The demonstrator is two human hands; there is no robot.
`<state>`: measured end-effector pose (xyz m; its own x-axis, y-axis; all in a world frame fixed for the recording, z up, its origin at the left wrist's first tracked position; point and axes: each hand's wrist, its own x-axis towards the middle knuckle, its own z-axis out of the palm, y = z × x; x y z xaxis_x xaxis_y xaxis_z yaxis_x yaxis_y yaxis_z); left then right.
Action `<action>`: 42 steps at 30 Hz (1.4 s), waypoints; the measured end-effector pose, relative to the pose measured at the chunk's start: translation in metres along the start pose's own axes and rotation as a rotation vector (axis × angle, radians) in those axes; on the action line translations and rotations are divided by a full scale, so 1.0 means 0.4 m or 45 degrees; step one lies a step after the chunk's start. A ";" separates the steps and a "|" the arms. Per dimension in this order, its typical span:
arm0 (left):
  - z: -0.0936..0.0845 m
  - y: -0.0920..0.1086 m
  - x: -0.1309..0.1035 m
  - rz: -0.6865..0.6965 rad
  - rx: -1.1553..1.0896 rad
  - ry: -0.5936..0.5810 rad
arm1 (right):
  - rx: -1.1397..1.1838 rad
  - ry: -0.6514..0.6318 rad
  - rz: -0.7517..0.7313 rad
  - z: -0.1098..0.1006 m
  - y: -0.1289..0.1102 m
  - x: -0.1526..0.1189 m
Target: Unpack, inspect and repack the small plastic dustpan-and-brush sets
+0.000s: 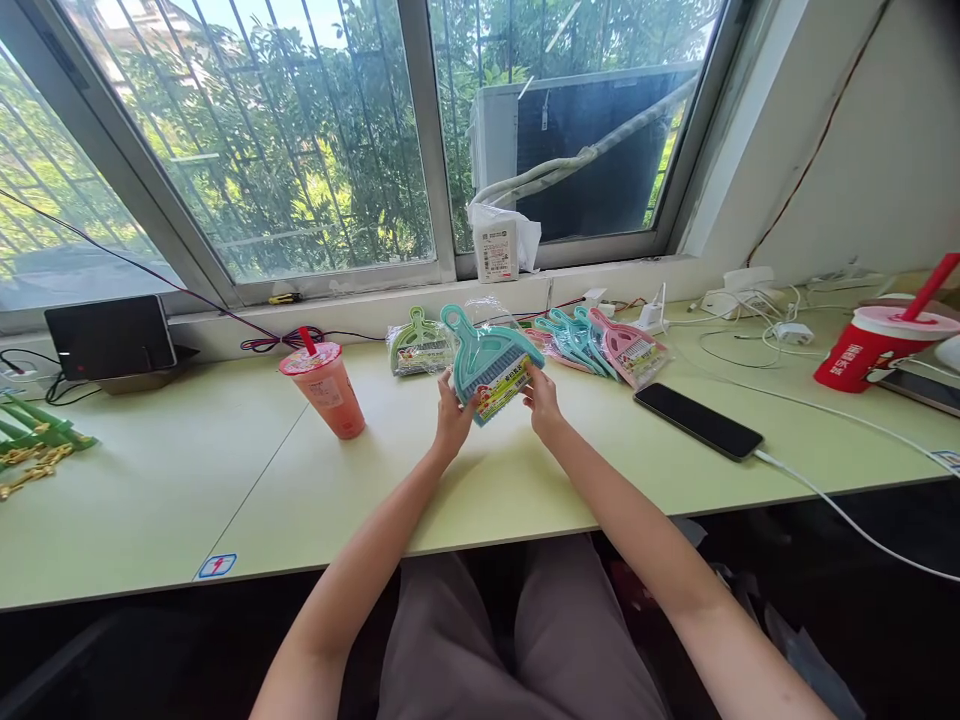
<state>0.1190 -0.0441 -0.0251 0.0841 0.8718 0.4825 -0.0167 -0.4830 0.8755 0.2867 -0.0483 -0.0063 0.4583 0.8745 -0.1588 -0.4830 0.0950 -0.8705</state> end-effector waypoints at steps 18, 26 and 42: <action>-0.030 -0.026 0.026 -0.003 -0.105 0.119 | -0.090 -0.541 0.135 0.007 0.021 0.027; 0.007 -0.004 -0.006 -0.167 -0.117 -0.066 | 0.124 -0.359 0.057 0.008 0.031 0.018; 0.002 -0.003 0.004 -0.267 -0.190 0.096 | 0.036 -0.319 -0.111 0.025 0.034 -0.018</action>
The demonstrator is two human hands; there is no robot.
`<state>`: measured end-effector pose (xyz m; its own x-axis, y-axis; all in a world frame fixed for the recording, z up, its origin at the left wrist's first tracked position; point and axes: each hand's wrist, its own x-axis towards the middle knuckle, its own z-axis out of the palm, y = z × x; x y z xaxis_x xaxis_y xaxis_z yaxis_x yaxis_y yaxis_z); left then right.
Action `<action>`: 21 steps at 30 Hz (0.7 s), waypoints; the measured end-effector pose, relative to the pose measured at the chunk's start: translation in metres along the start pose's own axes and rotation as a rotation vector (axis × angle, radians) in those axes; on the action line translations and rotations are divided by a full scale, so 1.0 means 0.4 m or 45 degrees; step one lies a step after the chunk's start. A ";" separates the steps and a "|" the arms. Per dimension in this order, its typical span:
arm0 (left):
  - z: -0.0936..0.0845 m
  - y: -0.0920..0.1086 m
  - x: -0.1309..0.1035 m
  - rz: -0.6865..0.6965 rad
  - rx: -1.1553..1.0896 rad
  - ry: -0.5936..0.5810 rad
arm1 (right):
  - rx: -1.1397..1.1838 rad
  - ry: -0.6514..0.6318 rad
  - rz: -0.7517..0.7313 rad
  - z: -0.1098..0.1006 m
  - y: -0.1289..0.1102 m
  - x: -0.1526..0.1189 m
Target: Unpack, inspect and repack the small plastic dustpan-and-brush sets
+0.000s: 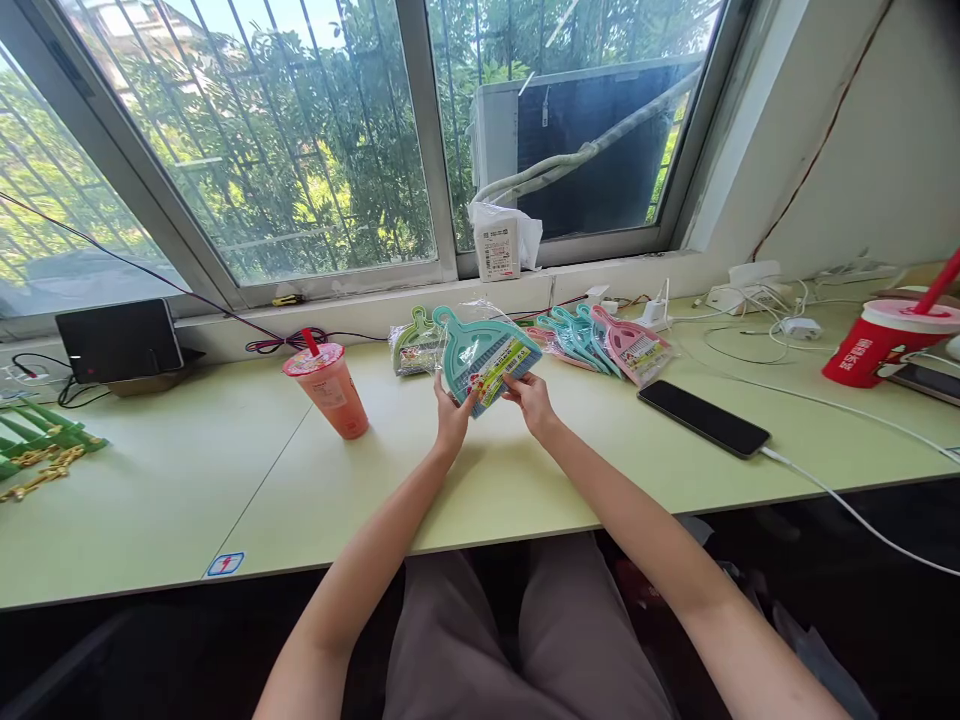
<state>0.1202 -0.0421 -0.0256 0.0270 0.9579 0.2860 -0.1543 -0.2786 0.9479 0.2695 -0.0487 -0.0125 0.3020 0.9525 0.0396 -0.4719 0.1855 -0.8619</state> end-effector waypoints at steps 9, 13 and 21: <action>-0.008 -0.004 -0.001 0.035 0.254 0.138 | 0.006 0.016 -0.006 0.008 0.008 -0.015; 0.004 0.013 -0.010 -0.035 0.081 -0.030 | 0.054 0.089 -0.008 0.009 0.006 -0.015; 0.002 0.015 -0.020 -0.379 0.087 -0.613 | 0.099 0.203 -0.057 -0.009 0.009 0.005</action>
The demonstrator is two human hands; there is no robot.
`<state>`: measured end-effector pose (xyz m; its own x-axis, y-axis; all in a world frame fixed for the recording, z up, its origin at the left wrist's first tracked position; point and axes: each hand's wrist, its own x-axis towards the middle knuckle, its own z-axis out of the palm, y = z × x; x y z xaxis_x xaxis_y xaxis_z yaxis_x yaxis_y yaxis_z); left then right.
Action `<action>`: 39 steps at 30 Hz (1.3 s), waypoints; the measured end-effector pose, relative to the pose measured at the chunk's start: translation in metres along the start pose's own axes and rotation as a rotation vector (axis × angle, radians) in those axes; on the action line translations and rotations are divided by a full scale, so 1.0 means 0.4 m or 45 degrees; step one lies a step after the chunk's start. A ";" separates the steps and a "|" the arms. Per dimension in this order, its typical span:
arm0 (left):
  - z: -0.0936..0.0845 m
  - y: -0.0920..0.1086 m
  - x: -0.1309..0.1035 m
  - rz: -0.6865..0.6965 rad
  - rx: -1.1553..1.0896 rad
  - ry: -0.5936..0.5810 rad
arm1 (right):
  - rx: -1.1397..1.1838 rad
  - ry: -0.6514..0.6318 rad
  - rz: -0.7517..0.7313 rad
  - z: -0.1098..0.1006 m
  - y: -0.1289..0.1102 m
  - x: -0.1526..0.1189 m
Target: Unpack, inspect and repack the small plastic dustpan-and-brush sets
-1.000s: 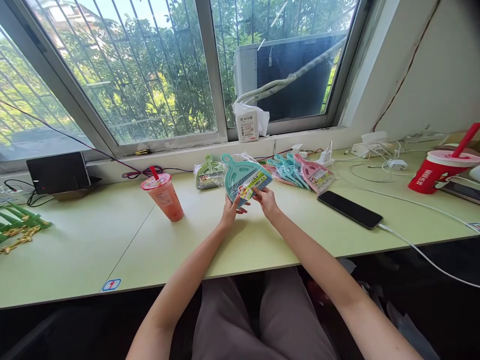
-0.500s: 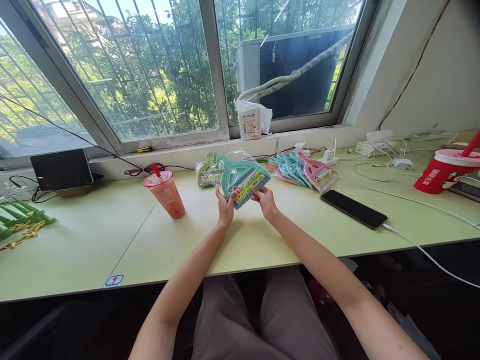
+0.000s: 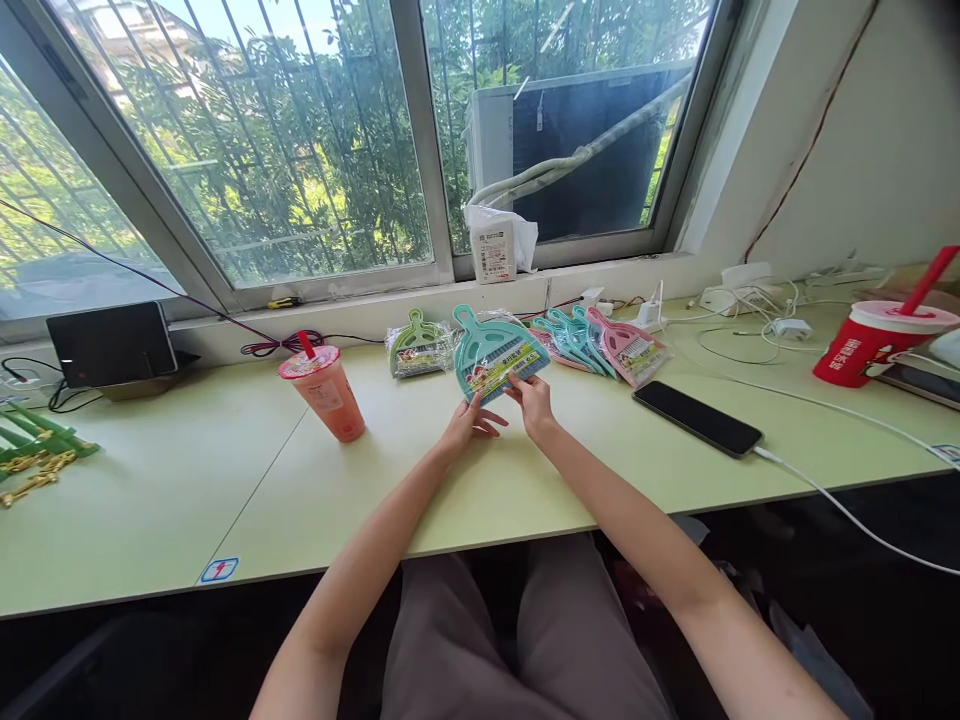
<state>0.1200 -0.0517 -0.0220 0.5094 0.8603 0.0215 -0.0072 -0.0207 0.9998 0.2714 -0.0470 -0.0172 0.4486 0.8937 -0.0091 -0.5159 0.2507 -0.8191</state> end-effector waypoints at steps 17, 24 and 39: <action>-0.048 0.007 0.037 0.210 -0.342 0.340 | -0.030 -0.160 0.103 0.009 0.019 -0.009; -0.017 -0.015 0.003 0.089 -0.319 0.079 | -0.005 -0.036 0.080 0.009 0.025 -0.006; -0.061 0.010 0.019 0.107 -0.306 0.264 | 0.037 -0.107 0.214 0.023 0.014 -0.028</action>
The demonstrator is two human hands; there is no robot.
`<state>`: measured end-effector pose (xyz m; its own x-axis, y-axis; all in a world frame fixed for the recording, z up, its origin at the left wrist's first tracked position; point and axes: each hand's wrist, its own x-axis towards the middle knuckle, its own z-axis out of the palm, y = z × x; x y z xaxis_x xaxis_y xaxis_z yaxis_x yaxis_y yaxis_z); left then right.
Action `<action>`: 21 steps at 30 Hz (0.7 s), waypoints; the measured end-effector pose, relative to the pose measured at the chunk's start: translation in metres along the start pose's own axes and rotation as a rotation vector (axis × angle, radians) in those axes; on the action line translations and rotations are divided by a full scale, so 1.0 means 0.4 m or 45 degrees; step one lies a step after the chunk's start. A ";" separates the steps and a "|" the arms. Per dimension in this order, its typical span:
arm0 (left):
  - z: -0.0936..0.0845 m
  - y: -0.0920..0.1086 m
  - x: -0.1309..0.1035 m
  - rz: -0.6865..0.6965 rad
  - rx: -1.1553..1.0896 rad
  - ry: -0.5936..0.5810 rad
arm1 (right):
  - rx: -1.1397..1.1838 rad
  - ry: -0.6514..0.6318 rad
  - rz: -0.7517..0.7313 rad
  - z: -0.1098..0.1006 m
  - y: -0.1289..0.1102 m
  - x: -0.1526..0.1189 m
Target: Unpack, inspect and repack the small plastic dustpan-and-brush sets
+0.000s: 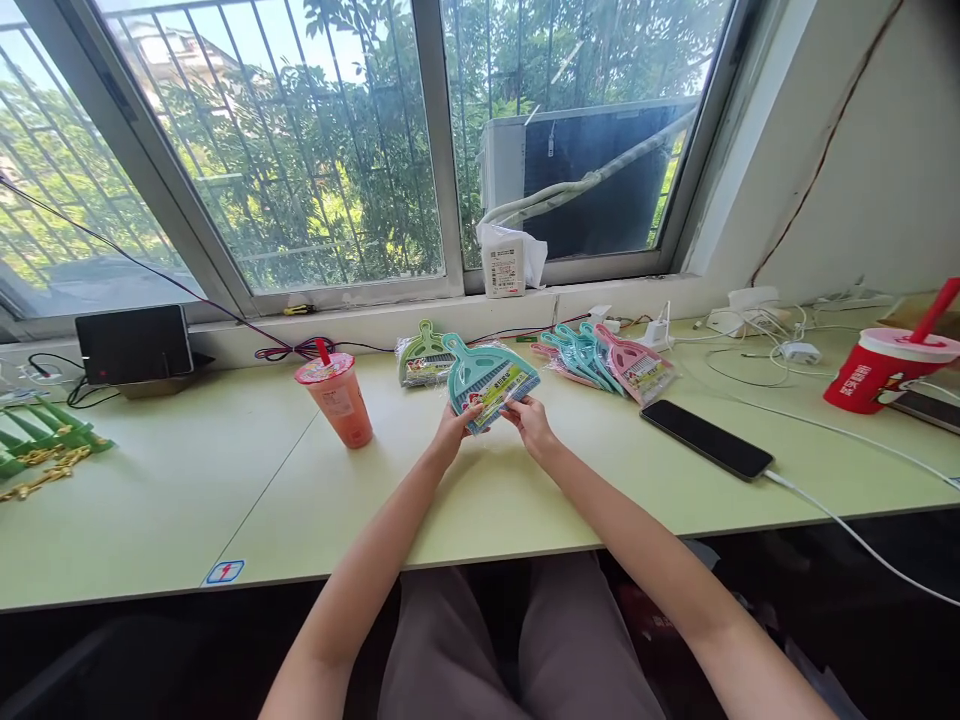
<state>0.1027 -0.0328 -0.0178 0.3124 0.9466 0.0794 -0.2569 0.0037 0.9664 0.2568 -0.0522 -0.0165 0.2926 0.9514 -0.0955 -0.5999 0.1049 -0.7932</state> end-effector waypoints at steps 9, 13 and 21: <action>0.013 -0.004 -0.008 0.009 0.091 -0.084 | -0.015 0.016 0.122 -0.028 0.005 0.031; 0.003 -0.003 -0.006 0.004 0.052 -0.073 | -0.131 -0.086 0.260 -0.035 -0.013 0.041; -0.031 0.016 0.014 -0.014 -0.098 0.104 | -0.638 -0.206 -0.017 -0.036 -0.042 0.036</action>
<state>0.0915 -0.0236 -0.0143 0.2404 0.9696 0.0458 -0.3244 0.0358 0.9453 0.2816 -0.0445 -0.0131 0.1554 0.9876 -0.0205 -0.1559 0.0040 -0.9878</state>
